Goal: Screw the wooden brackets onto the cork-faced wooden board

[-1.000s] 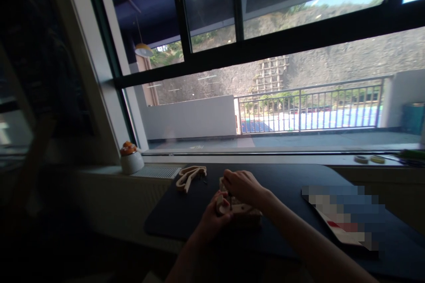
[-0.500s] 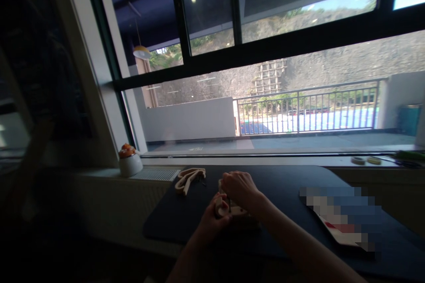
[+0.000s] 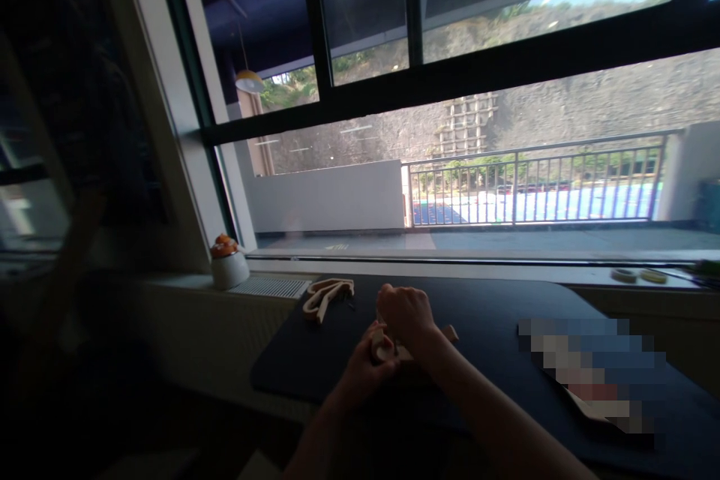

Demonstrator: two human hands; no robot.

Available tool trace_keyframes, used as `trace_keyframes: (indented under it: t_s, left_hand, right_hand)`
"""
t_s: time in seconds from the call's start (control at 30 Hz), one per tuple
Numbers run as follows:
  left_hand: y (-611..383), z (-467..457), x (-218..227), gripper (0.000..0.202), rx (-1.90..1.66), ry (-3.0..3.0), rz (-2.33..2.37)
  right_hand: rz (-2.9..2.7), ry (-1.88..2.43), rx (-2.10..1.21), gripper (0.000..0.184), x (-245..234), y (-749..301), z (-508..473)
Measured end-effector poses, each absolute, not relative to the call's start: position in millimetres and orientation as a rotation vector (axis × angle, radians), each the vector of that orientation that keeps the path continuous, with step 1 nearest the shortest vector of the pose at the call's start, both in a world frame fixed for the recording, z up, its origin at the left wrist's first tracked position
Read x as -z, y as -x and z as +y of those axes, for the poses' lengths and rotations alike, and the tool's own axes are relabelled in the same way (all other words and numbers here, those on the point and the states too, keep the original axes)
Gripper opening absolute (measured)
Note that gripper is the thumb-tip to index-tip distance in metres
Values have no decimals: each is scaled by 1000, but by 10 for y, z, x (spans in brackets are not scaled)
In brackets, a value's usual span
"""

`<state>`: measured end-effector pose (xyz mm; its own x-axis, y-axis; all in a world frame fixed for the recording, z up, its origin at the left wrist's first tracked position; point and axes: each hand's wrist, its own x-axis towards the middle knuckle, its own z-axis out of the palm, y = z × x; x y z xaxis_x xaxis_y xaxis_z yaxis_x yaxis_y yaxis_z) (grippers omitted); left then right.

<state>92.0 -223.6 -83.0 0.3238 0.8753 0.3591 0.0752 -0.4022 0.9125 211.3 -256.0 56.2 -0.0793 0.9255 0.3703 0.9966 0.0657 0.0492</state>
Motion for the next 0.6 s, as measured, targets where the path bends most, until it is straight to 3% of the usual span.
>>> trace_keyframes:
  t_s: [0.2,0.4,0.6]
  left_hand:
    - [-919,-2220,852,56,-1187,-1743,875]
    - [-919,-2165,944,60,-1196,-1735,851]
    - [-928,-2200,876,61,-1182,-1713,871]
  right_hand:
    - [-2163,1913,444,32,-608,-2232,-2593]
    - [-2440,1619,418,19,-686,-2369,-2730]
    - [-2350,1694,465,27,-584,-2311,-2643]
